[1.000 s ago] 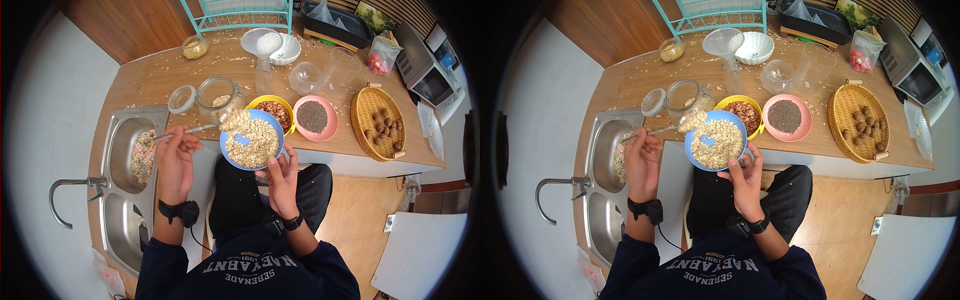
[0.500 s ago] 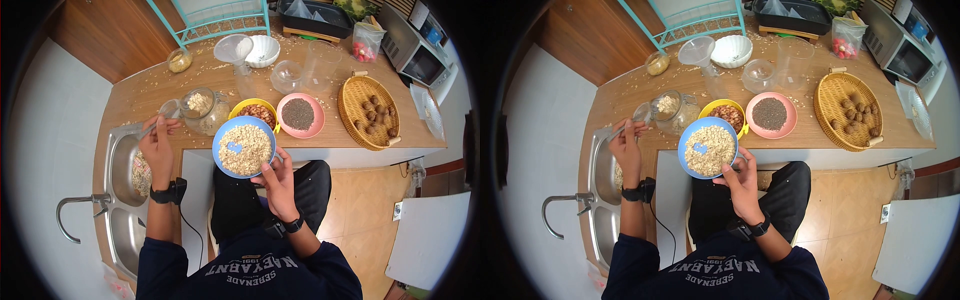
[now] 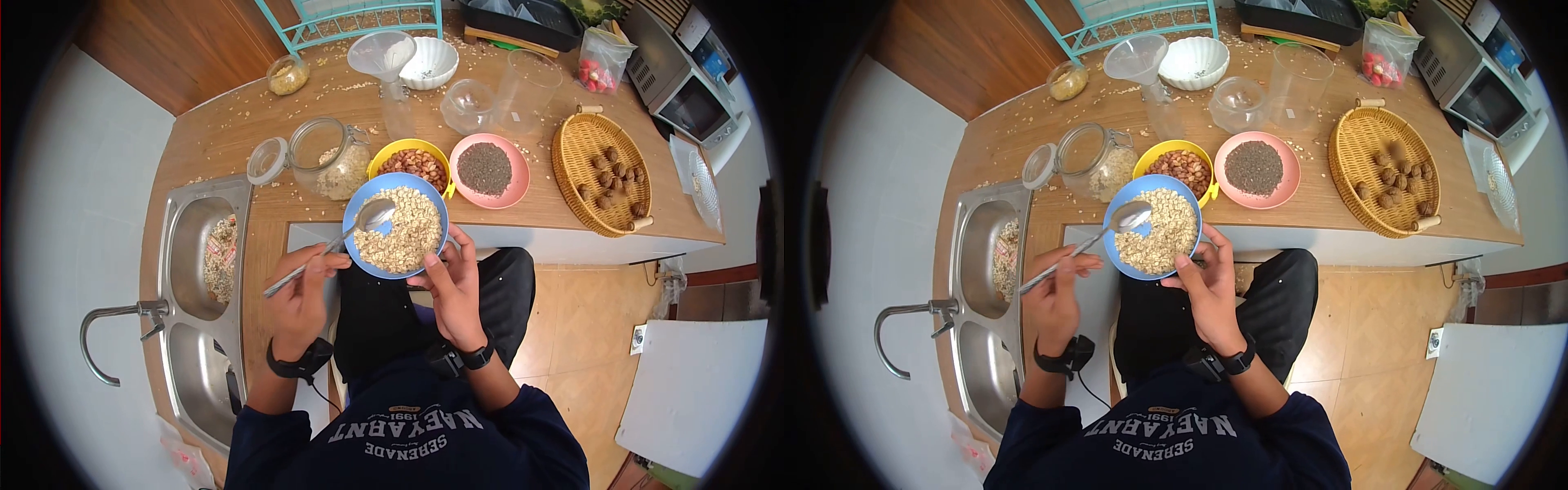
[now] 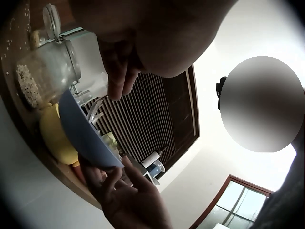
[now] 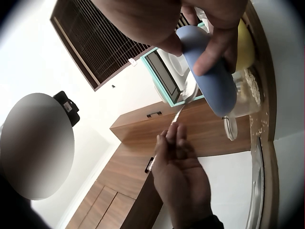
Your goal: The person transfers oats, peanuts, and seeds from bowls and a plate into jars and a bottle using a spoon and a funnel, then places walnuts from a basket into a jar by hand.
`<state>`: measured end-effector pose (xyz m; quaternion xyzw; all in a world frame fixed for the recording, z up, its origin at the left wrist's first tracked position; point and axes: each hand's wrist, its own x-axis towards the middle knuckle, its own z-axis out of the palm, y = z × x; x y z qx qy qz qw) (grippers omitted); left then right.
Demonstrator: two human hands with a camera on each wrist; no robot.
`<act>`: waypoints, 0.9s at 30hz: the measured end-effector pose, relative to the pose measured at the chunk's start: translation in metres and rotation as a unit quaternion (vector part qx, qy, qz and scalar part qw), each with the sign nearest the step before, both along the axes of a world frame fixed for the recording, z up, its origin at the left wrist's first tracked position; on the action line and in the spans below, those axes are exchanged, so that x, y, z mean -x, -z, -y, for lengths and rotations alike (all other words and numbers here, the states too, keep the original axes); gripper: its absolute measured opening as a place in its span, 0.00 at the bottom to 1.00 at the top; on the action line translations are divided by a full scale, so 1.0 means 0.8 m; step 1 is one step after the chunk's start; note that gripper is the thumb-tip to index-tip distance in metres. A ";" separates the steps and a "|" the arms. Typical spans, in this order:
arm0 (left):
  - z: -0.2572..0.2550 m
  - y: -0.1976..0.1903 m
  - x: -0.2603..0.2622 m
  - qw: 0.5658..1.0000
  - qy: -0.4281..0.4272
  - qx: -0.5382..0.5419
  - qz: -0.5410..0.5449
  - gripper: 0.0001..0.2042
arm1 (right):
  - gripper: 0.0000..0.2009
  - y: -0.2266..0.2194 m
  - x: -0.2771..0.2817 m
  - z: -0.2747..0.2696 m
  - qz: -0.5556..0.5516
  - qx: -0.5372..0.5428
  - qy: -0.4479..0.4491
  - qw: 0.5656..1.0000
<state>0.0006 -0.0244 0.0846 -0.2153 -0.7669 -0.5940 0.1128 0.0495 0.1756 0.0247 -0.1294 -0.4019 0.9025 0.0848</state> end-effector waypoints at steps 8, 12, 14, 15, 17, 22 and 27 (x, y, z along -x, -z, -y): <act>0.000 0.017 0.012 0.988 -0.109 -0.045 0.103 0.12 | 0.26 0.001 -0.014 -0.007 -0.020 -0.028 0.020 0.999; -0.018 0.047 0.004 0.981 -0.068 -0.092 0.158 0.12 | 0.26 0.003 -0.012 0.002 -0.023 -0.059 0.009 0.998; -0.025 0.055 -0.004 0.960 -0.027 -0.150 0.235 0.12 | 0.26 0.004 -0.010 0.003 -0.016 -0.085 0.010 0.996; -0.023 0.056 -0.006 0.958 -0.029 -0.150 0.242 0.12 | 0.26 0.006 -0.011 0.001 -0.011 -0.077 0.006 0.997; -0.020 0.054 -0.007 0.915 -0.010 -0.229 0.331 0.11 | 0.26 0.008 -0.017 0.000 0.001 -0.074 -0.003 0.997; -0.008 0.062 -0.003 0.886 -0.017 -0.274 0.374 0.11 | 0.25 0.010 -0.011 -0.003 0.006 -0.074 -0.011 0.997; 0.008 0.031 0.016 0.884 -0.015 -0.316 0.344 0.11 | 0.24 0.001 -0.001 0.001 0.007 -0.044 -0.014 0.999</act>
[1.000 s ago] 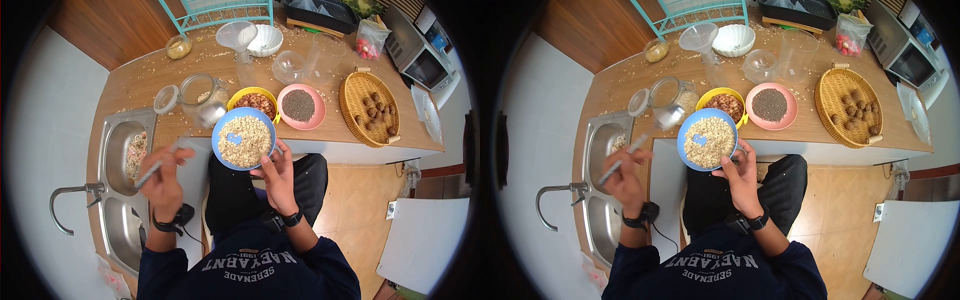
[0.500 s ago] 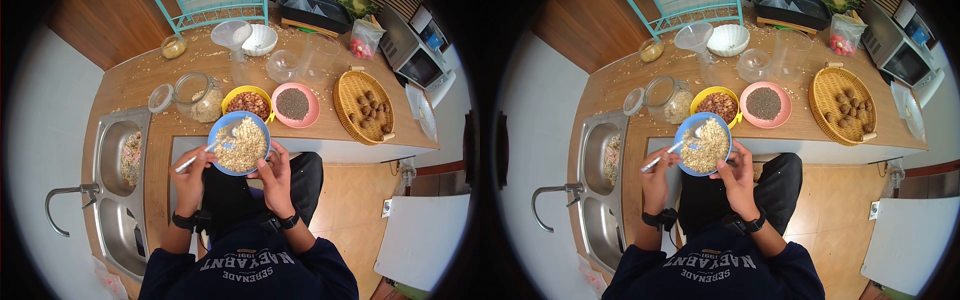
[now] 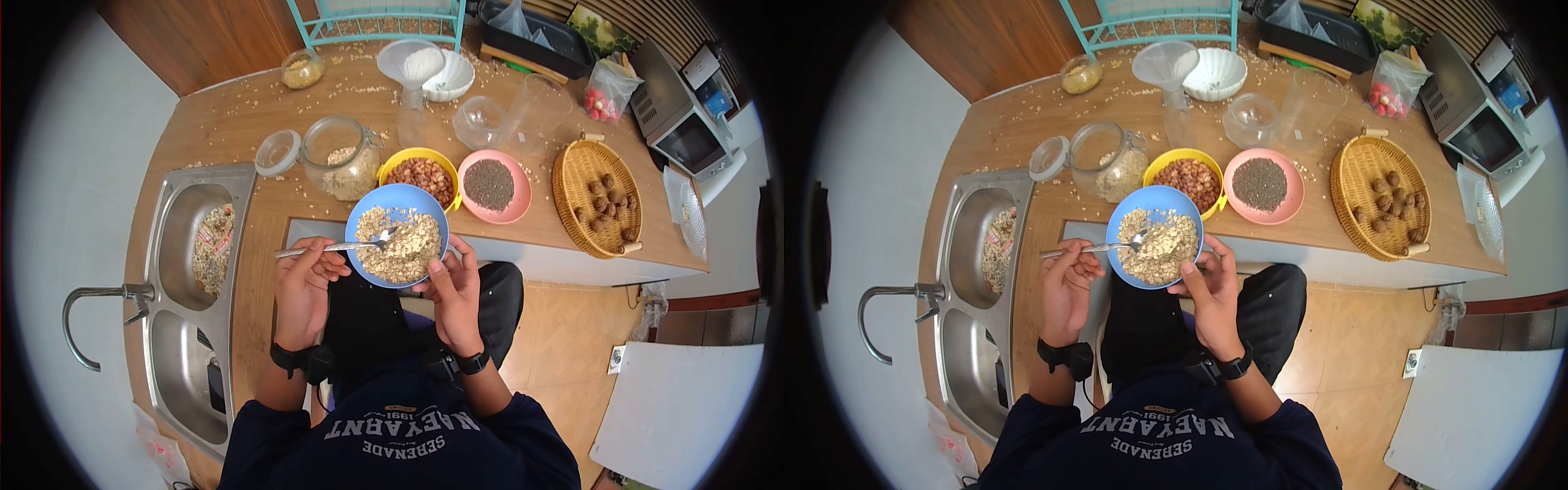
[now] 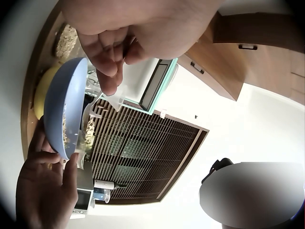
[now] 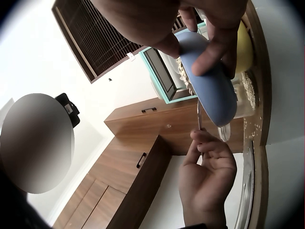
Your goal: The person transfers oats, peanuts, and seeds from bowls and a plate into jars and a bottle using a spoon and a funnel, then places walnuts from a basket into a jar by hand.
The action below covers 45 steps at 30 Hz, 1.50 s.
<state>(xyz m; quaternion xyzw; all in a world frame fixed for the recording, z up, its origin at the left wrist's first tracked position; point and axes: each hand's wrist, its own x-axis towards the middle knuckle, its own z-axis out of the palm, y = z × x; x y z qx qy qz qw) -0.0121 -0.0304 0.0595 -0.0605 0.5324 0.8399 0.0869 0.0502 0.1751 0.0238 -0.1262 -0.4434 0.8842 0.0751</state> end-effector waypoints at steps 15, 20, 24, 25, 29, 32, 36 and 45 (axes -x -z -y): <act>0.038 -0.009 0.028 0.998 -0.051 0.003 -0.039 0.10 | 0.23 -0.002 0.014 0.027 0.010 0.030 -0.020 0.999; 0.046 -0.031 0.031 0.991 -0.090 -0.013 -0.100 0.10 | 0.25 -0.005 0.022 0.035 -0.007 0.039 -0.009 0.999; 0.045 -0.002 0.031 0.996 -0.074 -0.002 -0.054 0.09 | 0.26 -0.008 0.022 0.039 -0.009 0.029 -0.010 0.999; 0.046 0.004 0.032 0.997 -0.068 -0.014 -0.034 0.09 | 0.26 -0.010 0.021 0.041 -0.011 0.018 -0.014 1.000; 0.051 -0.010 0.039 0.995 -0.087 -0.005 -0.054 0.09 | 0.24 -0.008 0.020 0.043 0.006 0.001 -0.031 0.999; 0.053 -0.018 0.047 0.993 -0.085 -0.031 -0.082 0.08 | 0.25 -0.003 0.024 0.038 0.005 0.034 -0.028 0.999; 0.044 0.000 0.042 0.994 -0.094 -0.004 -0.062 0.08 | 0.25 -0.001 0.030 0.035 -0.005 0.042 -0.023 0.999; 0.046 -0.034 0.076 0.991 -0.106 -0.018 -0.077 0.09 | 0.25 0.002 0.032 0.030 -0.005 0.054 -0.028 0.998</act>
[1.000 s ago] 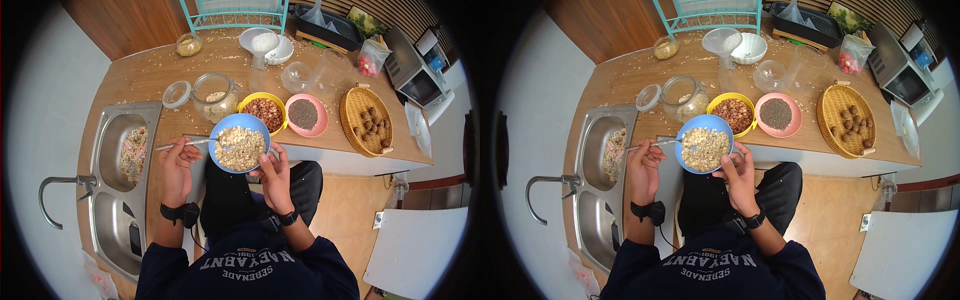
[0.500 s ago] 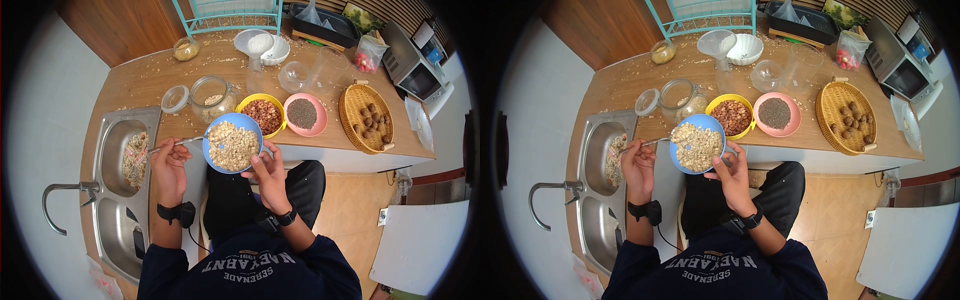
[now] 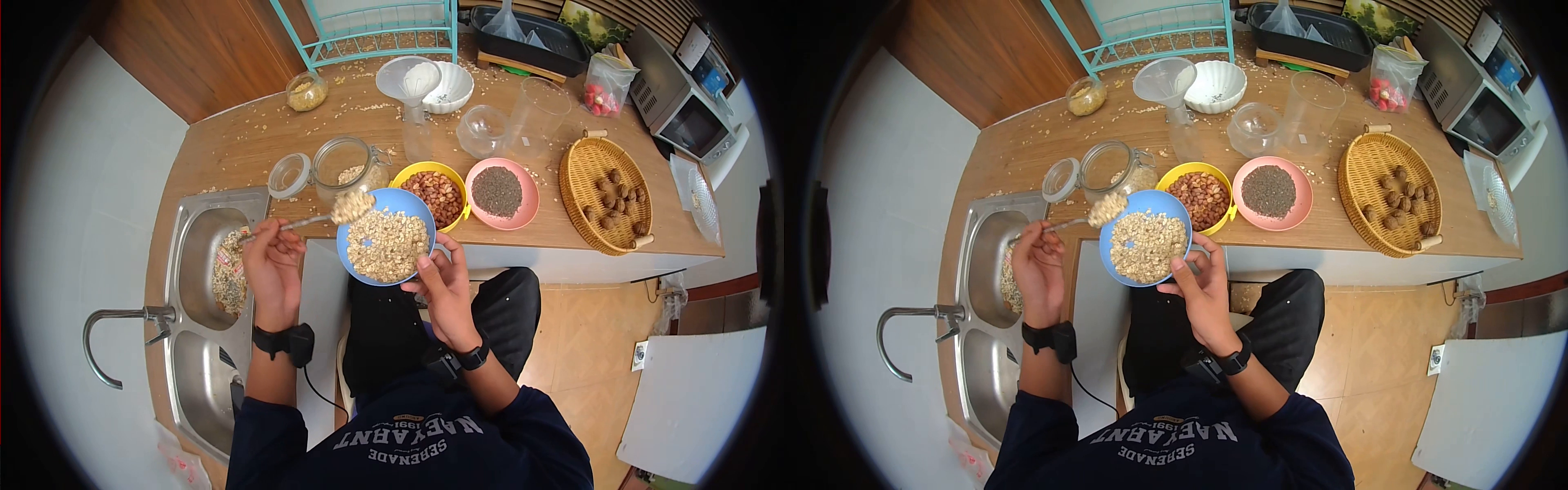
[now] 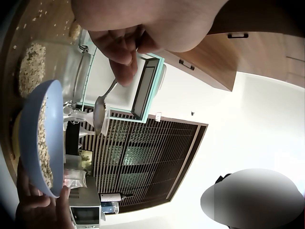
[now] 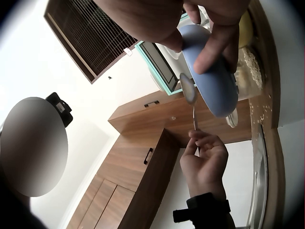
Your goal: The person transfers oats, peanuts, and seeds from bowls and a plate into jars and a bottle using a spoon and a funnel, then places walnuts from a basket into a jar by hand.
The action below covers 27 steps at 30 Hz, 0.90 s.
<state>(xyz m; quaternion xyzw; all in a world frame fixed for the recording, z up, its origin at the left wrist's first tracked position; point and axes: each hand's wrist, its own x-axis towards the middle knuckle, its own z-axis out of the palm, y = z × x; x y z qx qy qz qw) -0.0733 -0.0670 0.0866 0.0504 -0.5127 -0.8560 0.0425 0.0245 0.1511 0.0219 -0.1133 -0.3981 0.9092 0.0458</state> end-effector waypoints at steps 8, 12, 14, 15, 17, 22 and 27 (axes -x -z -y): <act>-0.006 -0.016 0.061 0.977 -0.044 0.179 -0.104 0.09 | 0.23 0.005 -0.008 -0.014 0.001 -0.009 0.003 1.000; -0.029 -0.014 0.042 0.901 -0.033 0.392 -0.182 0.07 | 0.24 0.001 -0.012 -0.022 -0.001 -0.016 -0.005 1.000; -0.038 -0.035 0.023 0.736 -0.049 0.563 -0.373 0.07 | 0.27 0.001 -0.012 -0.024 -0.008 -0.015 0.014 1.000; -0.041 -0.040 0.014 0.736 -0.050 0.565 -0.370 0.07 | 0.27 0.001 -0.013 -0.024 -0.005 -0.014 0.011 1.000; -0.048 -0.048 -0.005 0.721 -0.074 0.557 -0.405 0.07 | 0.27 0.000 -0.014 -0.025 -0.013 -0.012 0.015 1.000; -0.051 -0.037 -0.068 0.839 0.063 0.431 -0.325 0.07 | 0.27 0.002 -0.031 -0.035 -0.012 -0.019 0.021 1.000; -0.074 -0.015 -0.071 0.828 0.138 0.454 -0.300 0.07 | 0.27 0.008 -0.043 -0.061 -0.027 -0.020 0.023 0.999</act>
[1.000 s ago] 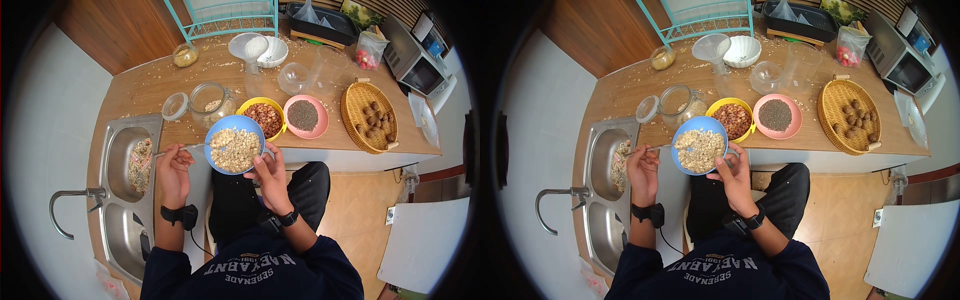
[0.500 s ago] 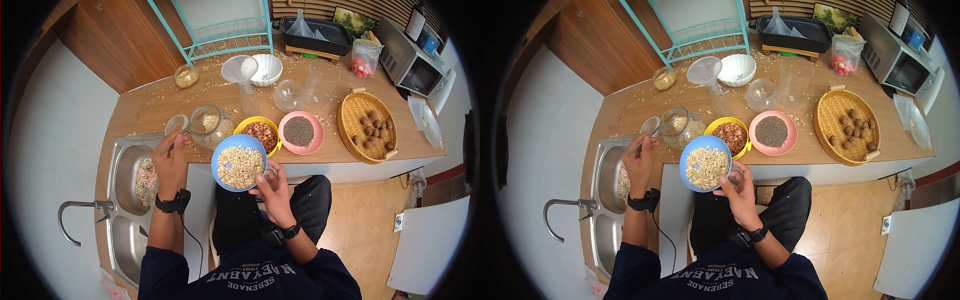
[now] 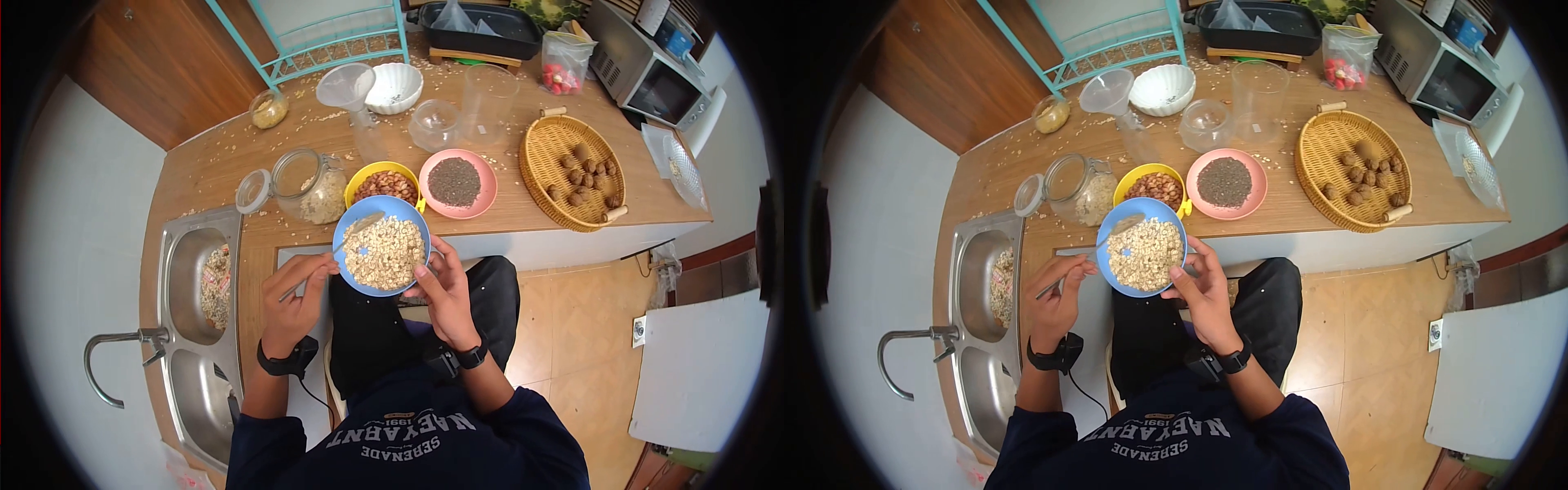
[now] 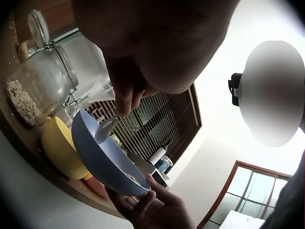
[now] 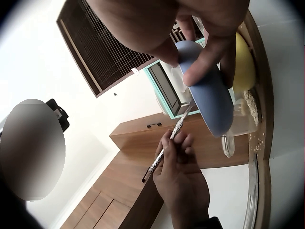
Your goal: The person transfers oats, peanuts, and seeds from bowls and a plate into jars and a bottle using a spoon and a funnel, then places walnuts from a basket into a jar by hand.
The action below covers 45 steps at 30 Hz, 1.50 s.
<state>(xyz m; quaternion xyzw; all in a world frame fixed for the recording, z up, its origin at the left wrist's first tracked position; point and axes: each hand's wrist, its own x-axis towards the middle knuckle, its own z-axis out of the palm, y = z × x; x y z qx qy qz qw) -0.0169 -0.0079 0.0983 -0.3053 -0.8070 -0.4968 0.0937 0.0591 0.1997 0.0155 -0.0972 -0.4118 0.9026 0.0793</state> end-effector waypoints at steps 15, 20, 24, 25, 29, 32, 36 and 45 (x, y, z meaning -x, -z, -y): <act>-0.034 -0.008 -0.019 0.998 0.053 0.006 -0.015 0.07 | 0.29 -0.011 -0.039 -0.040 -0.009 -0.042 0.022 0.999; -0.049 0.006 -0.047 0.995 0.101 0.026 -0.003 0.08 | 0.30 -0.001 -0.051 -0.052 0.010 -0.039 0.008 0.999; -0.048 -0.001 -0.041 1.000 0.015 -0.020 -0.002 0.07 | 0.30 -0.010 -0.051 -0.061 0.002 -0.052 -0.007 0.999; -0.051 -0.004 -0.041 1.000 -0.001 -0.003 -0.004 0.07 | 0.30 -0.011 -0.050 -0.062 0.000 -0.055 -0.001 0.999; -0.057 0.008 -0.057 0.999 0.052 0.007 0.006 0.06 | 0.29 -0.014 -0.050 -0.066 0.003 -0.053 -0.002 0.999; -0.062 0.011 -0.071 0.996 0.086 -0.012 0.025 0.05 | 0.28 -0.013 -0.050 -0.067 0.027 -0.042 0.013 0.999; -0.044 0.014 -0.061 0.998 -0.008 -0.053 0.037 0.07 | 0.27 -0.009 -0.051 -0.063 0.040 -0.029 0.004 0.999; 0.000 -0.002 -0.035 0.998 -0.025 0.018 0.046 0.05 | 0.26 -0.010 -0.026 -0.038 0.045 -0.031 -0.003 0.998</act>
